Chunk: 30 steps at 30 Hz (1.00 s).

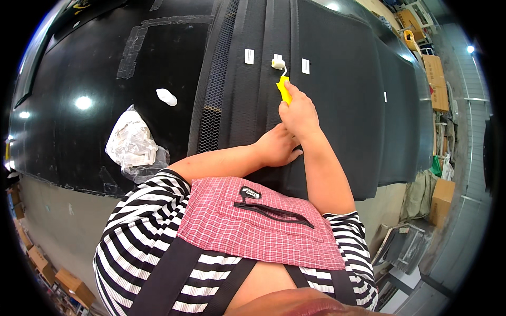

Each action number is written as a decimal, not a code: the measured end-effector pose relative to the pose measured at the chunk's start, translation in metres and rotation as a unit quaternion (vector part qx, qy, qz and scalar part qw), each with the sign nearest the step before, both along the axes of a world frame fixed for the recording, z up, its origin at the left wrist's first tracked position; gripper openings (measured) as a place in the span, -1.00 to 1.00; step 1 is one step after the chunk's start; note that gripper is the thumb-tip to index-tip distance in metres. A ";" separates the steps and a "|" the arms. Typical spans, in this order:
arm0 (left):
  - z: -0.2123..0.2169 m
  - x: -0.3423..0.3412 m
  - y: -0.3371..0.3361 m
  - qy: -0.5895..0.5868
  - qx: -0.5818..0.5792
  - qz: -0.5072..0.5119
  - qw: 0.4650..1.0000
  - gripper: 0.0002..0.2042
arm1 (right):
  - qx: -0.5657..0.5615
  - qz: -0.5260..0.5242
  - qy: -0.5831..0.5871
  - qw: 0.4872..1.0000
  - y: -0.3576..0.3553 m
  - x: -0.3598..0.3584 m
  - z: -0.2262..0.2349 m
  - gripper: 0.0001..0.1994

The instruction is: The person assembles car floor mats by applying glue from a white bottle to the edges of a black mat and pressing down small white rectangular pieces. They use a yellow roller tool to smooth the pieces onto the mat surface. The person handles multiple mats, stacking them on a metal table in a workshop environment.

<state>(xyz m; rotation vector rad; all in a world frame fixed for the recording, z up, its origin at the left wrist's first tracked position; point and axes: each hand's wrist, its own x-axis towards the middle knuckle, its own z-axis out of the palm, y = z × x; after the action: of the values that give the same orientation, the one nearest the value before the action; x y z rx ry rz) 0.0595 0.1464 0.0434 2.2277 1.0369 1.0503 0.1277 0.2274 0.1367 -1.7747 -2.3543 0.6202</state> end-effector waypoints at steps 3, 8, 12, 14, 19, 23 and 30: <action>0.000 -0.002 0.001 0.024 -0.020 -0.011 0.999 -0.53 | -0.015 -0.003 -0.018 1.000 -0.005 -0.001 0.005 -0.42; 0.007 -0.003 0.000 0.011 -0.022 -0.018 1.000 -0.53 | -0.055 -0.006 -0.026 0.998 -0.007 0.000 0.022 -0.43; 0.005 -0.001 0.002 -0.001 -0.035 -0.019 0.999 -0.54 | -0.063 -0.014 -0.039 0.997 -0.010 0.000 0.029 -0.43; 0.010 -0.002 0.002 0.000 -0.047 -0.022 0.999 -0.54 | -0.056 -0.009 -0.003 0.998 -0.010 0.008 0.030 -0.44; 0.009 -0.003 0.000 -0.071 -0.009 -0.005 0.997 -0.60 | -0.026 -0.002 0.134 0.991 -0.017 -0.013 0.038 -0.46; -0.006 0.001 0.004 -0.097 -0.076 -0.051 0.991 -0.50 | -0.005 0.034 0.107 0.994 -0.013 -0.051 0.018 -0.43; 0.004 -0.007 0.000 -0.126 -0.101 -0.047 0.986 -0.53 | -0.008 0.062 -0.003 0.998 -0.002 -0.069 -0.013 -0.41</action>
<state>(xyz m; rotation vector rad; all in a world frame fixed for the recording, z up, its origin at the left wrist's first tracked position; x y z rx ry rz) 0.0521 0.1459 0.0475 1.9065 0.8774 1.0995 0.0590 0.2250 0.1237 -1.6487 -2.4857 0.6520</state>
